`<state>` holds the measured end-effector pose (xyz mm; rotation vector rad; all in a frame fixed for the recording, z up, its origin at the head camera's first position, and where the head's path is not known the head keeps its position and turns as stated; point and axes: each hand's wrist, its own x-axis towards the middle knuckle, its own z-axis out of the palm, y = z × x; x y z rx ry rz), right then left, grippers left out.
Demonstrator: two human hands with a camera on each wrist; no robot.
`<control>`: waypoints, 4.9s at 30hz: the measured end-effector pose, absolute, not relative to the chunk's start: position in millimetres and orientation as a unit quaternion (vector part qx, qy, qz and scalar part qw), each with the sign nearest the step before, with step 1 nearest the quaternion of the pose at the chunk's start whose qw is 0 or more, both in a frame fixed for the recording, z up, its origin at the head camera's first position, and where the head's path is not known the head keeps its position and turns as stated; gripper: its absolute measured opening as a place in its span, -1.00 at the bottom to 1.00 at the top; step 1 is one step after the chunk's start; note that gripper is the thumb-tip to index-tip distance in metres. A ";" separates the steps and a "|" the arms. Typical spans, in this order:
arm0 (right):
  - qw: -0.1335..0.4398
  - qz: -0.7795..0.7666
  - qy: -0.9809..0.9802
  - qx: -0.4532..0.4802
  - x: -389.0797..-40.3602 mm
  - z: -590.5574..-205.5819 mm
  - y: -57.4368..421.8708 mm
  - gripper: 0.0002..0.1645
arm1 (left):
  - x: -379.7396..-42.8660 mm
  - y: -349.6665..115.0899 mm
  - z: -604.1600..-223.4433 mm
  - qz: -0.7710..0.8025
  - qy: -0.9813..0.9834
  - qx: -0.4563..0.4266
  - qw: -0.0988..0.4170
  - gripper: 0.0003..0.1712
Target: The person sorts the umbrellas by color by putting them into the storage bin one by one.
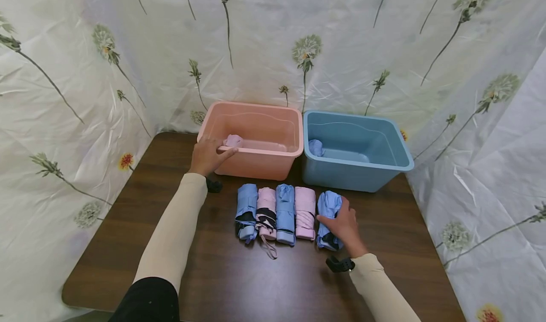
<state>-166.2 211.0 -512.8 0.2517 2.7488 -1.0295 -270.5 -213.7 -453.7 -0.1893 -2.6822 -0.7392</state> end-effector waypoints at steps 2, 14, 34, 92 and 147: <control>0.095 -0.348 0.929 0.086 -166.5 -513.1 210.5 0.20 | -270.8 -213.8 -453.7 -0.258 -0.948 -0.067 0.175 -0.39; 0.057 -0.378 0.919 0.093 -168.8 -522.6 216.8 0.14 | -271.8 -213.1 -452.9 -0.259 -0.947 -0.067 0.177 -0.40; 0.043 -0.438 0.892 0.108 -172.7 -510.0 238.1 0.08 | -266.4 -210.9 -448.9 -0.257 -0.949 -0.067 0.173 -0.45; -0.051 -0.584 0.810 -0.003 -185.8 -377.0 226.3 -0.12 | -266.9 -213.1 -449.7 -0.255 -0.950 -0.058 0.173 -0.44; -0.063 -0.668 0.736 0.089 -341.5 -386.1 256.2 -0.04 | -275.7 -209.7 -456.1 -0.251 -0.946 -0.078 0.187 -0.43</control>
